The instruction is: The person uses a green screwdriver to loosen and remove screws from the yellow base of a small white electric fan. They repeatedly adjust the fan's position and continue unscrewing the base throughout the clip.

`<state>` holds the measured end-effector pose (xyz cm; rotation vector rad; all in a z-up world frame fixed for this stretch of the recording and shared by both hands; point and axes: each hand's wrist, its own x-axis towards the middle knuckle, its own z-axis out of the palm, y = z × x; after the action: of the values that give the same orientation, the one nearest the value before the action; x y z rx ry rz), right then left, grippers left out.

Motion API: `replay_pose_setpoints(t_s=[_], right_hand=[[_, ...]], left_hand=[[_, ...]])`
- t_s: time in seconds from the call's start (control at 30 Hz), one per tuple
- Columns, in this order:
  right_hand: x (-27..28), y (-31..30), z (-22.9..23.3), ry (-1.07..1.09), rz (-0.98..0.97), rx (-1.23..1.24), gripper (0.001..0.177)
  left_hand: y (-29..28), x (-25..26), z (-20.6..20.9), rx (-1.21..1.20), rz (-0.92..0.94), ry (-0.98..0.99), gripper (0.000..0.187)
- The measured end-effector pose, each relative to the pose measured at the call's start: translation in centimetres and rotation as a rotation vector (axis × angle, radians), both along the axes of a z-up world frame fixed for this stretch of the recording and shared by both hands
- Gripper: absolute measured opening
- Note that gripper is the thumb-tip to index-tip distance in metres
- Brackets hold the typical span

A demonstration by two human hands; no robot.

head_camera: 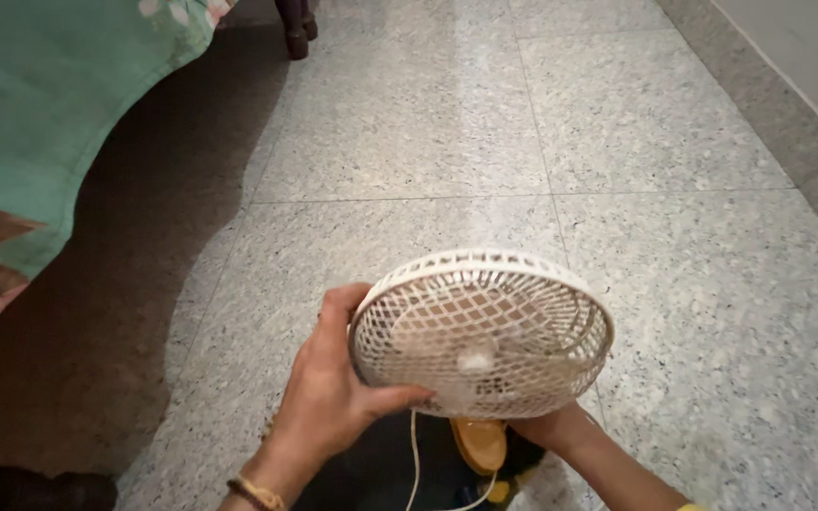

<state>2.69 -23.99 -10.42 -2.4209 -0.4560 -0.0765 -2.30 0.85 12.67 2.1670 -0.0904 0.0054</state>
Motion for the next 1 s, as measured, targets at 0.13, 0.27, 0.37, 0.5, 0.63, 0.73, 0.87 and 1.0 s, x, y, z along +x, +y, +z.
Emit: replay_pose_setpoints(t_s=[0.13, 0.27, 0.37, 0.5, 0.63, 0.73, 0.87, 1.0], right_hand=[[-1.4, -0.8, 1.5, 0.311, -0.001, -0.074, 0.032], [-3.8, -2.1, 3.8, 0.448, 0.040, -0.303, 0.031], [-5.5, -2.5, 5.4, 0.484, 0.076, -0.302, 0.022], [-6.7, -2.9, 7.3, 0.418, 0.190, -0.360, 0.030], [-5.9, -2.5, 8.6, 0.488, 0.203, -0.382, 0.020], [-5.3, -1.8, 8.6, 0.629, 0.056, -0.127, 0.037], [-4.3, -1.2, 8.0, 0.742, 0.047, 0.041, 0.054], [-3.7, -1.2, 7.5, 0.796, 0.036, 0.149, 0.064]], left_hand=[[1.3, -0.3, -0.3, 0.035, 0.049, 0.043, 0.098], [1.9, -0.5, -0.6, 0.029, 0.031, -0.055, 0.114], [1.8, -0.8, -0.9, 0.031, 0.022, -0.071, 0.123], [0.9, -0.7, -0.9, 0.015, -0.020, -0.155, 0.120], [0.1, -0.2, -0.1, 0.065, -0.006, -0.100, 0.123], [-0.5, -0.2, 0.5, 0.006, 0.042, -0.004, 0.126], [-1.0, -0.3, 0.9, -0.031, 0.136, 0.107, 0.120], [-0.6, -1.1, 0.1, -0.108, 0.154, 0.015, 0.116]])
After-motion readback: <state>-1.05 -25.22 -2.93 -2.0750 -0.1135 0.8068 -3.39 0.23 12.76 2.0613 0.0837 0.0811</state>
